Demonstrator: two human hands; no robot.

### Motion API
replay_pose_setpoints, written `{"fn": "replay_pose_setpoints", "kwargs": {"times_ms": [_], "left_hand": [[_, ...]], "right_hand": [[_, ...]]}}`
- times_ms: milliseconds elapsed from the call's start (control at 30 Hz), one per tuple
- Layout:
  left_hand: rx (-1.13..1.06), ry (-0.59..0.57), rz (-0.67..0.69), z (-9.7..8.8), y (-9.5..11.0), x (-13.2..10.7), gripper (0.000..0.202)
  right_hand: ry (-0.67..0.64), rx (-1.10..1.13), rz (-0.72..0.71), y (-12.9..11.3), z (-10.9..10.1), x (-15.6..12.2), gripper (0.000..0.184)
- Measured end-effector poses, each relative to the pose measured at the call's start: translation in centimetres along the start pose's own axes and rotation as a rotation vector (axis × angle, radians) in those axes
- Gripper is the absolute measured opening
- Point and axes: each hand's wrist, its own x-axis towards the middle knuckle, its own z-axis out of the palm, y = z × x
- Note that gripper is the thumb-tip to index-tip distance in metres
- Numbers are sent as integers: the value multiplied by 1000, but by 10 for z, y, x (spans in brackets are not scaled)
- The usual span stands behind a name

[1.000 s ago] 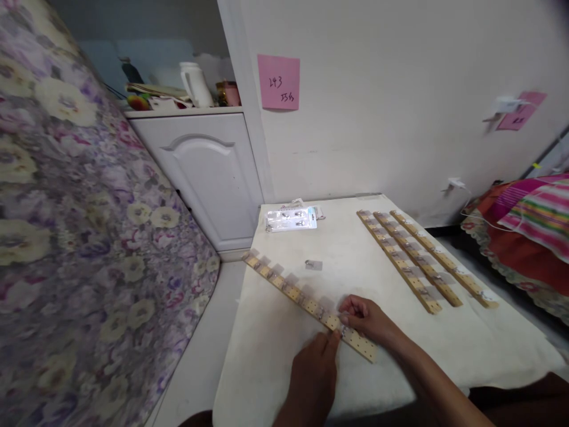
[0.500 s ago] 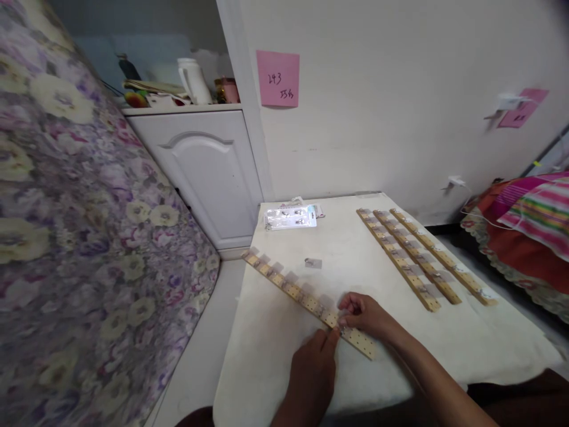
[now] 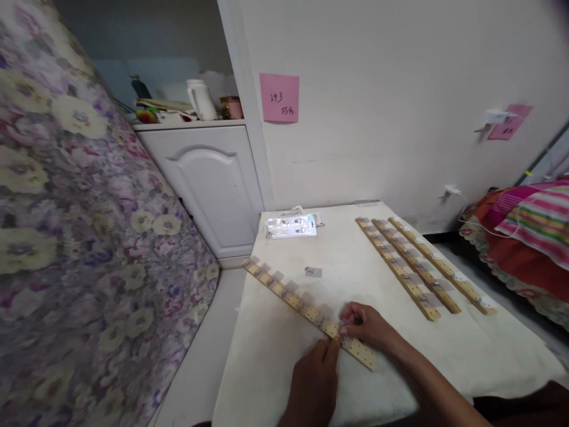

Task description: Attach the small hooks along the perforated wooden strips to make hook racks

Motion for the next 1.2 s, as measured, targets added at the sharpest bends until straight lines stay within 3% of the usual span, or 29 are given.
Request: {"fn": "replay_pose_setpoints", "kwargs": {"times_ms": [67,167,300,467,633,800,967,1100,1200], "left_hand": [[-14,1,1,1,-1,-1,54],[-27,-6,-16,-1,-1,-1,51],[-33,-33,-71,-4,0,2,48],[-39,-89,-103,-2,-1,5,49],[-36,-73,-64,10,-9,5,49],[-40,2,-27,13,-10,4,46],[-103,14,-63,-3,-5,2,45],[-173,70,-72,-13,-5,-2,40],[-211,119,-58,-13,-6,-5,35]], "right_hand": [[-3,-25,21,-4,-4,-2,22],[95,-100,-33,-12,-14,8,19],[231,-269,-154,-26,-23,51,18],[308,-540,-148,-36,-8,114,23],[354,-554,-117,-35,6,135,24],[345,-462,-130,-32,4,132,14],[259,-297,-158,-35,-10,112,18],[195,-7,-134,-36,-39,65,29],[186,83,-101,-28,-59,17,31]]}}
